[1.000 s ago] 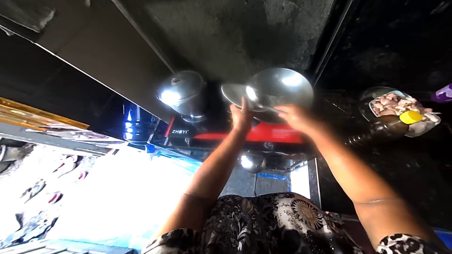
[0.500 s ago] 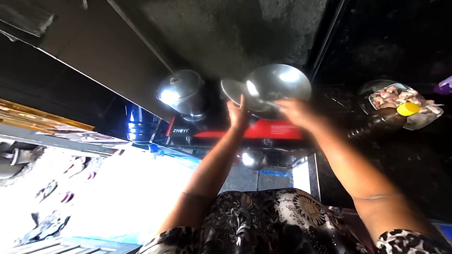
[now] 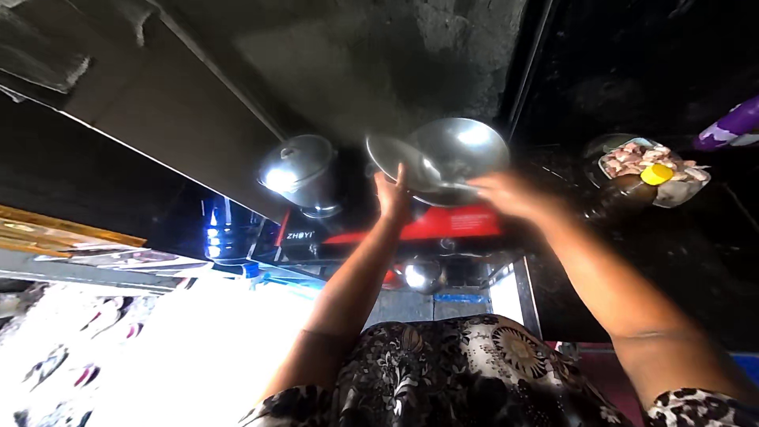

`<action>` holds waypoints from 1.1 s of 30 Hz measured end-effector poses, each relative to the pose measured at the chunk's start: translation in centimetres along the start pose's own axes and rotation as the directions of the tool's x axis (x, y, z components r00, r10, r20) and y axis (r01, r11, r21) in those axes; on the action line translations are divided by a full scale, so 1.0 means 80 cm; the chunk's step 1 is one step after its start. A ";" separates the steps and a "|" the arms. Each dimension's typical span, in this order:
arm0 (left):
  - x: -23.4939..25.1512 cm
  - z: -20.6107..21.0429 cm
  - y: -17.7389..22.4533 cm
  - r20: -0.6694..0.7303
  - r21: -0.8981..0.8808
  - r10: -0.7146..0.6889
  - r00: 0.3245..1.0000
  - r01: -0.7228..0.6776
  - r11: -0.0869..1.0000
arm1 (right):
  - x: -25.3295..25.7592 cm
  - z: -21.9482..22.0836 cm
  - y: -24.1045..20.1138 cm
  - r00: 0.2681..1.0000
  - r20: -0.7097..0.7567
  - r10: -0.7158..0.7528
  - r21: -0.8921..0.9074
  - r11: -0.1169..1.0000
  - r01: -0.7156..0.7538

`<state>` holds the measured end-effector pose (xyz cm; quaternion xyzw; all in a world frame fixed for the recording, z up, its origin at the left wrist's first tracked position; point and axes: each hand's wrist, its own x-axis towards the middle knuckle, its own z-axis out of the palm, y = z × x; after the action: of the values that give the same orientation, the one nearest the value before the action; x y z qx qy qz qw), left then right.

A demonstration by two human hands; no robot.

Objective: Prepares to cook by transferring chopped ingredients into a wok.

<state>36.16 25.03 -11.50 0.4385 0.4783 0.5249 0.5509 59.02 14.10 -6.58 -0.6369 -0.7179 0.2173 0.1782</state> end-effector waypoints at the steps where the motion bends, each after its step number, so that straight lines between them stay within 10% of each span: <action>1: -0.001 0.000 0.001 0.006 -0.004 0.008 1.000 -0.008 1.000 | 0.004 0.000 -0.001 1.000 0.008 0.005 -0.030 1.000 -0.004; 20: 0.006 -0.054 0.025 0.061 -0.128 0.044 0.997 -0.036 0.991 | 0.000 -0.003 -0.018 0.956 -0.131 0.264 -0.083 0.958 -0.276; 28: -0.039 -0.148 0.030 0.465 -0.203 -0.125 0.876 0.243 0.948 | -0.134 0.080 -0.056 0.684 -0.216 0.697 0.752 0.565 -0.339; 33: -0.079 -0.150 -0.006 0.657 0.012 -0.397 0.641 0.518 0.855 | -0.291 0.174 -0.095 0.502 -0.183 0.845 0.805 0.422 -0.417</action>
<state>24.47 18.46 -13.48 0.4031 0.3086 0.2270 0.8311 48.19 -10.86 -13.73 -0.7903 -0.1805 0.3105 0.4964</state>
